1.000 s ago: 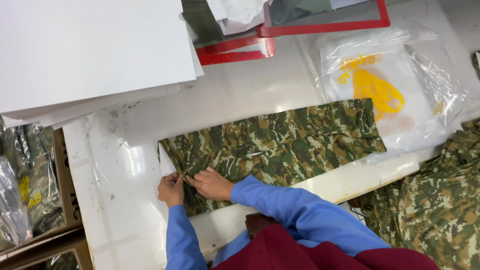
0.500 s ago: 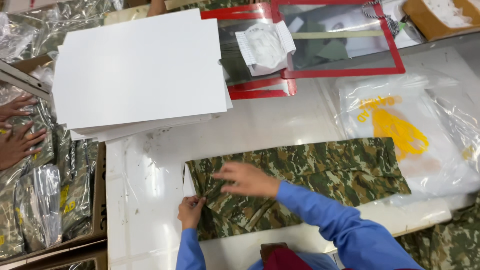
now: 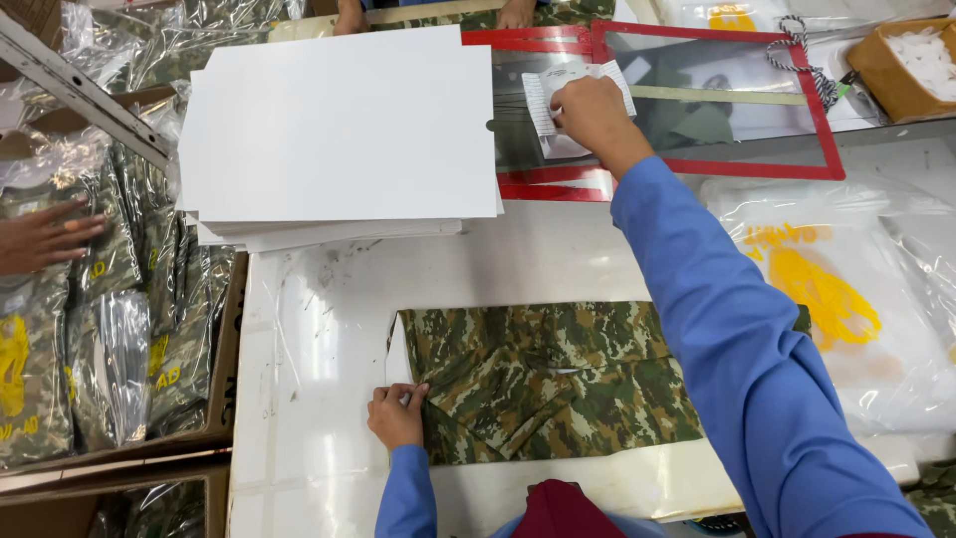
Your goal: The person folds camouflage-patterned t-shirts using a cardboard template and places them into plastic bags.
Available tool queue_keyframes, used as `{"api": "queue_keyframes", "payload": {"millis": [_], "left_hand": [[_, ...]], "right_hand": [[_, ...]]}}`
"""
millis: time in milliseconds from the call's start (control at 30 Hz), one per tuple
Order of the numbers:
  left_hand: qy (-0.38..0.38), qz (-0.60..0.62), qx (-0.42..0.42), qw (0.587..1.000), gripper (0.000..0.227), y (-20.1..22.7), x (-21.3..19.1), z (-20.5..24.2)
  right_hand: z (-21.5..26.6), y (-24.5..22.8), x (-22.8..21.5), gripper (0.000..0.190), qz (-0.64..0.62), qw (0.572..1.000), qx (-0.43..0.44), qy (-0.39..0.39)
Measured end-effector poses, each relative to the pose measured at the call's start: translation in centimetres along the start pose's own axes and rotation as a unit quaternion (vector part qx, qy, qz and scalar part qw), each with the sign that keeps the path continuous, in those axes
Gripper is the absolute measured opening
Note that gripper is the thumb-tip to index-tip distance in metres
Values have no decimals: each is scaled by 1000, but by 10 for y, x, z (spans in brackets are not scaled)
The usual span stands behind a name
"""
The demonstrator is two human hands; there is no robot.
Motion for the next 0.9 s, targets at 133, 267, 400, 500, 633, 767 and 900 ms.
{"api": "queue_keyframes", "payload": {"millis": [133, 267, 400, 500, 633, 767, 900], "left_hand": [[-20, -17, -18, 999, 20, -3, 5, 3], [-97, -1, -49, 994, 16, -12, 19, -1], [-107, -3, -47, 993, 17, -13, 21, 0], [-119, 13, -75, 990, 17, -16, 21, 4], [-126, 13, -73, 989, 18, -16, 20, 5], [-110, 22, -70, 991, 18, -15, 18, 4], [-48, -9, -51, 998, 15, -10, 12, 12]], "right_hand": [[8, 2, -7, 9, -74, 995, 0, 68], [11, 13, -5, 21, -195, 979, 49, 21], [11, 17, 1, 33, -270, 958, 90, -21], [15, 30, -7, 25, -344, 929, 137, 25], [24, 39, -29, 17, -314, 934, 125, 117], [40, 48, -24, 11, -494, 841, 184, 119], [65, -5, -7, 28, -653, 747, 113, 53]]}}
Point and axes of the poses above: each hand's wrist, its own z-axis away from the middle knuckle, its own x-axis out of the palm, y = z × x, the point moved 10 cm from there along -z, towards the middle knuckle, and after that the axes turned 1 degree about z, right-handed, at the moved point
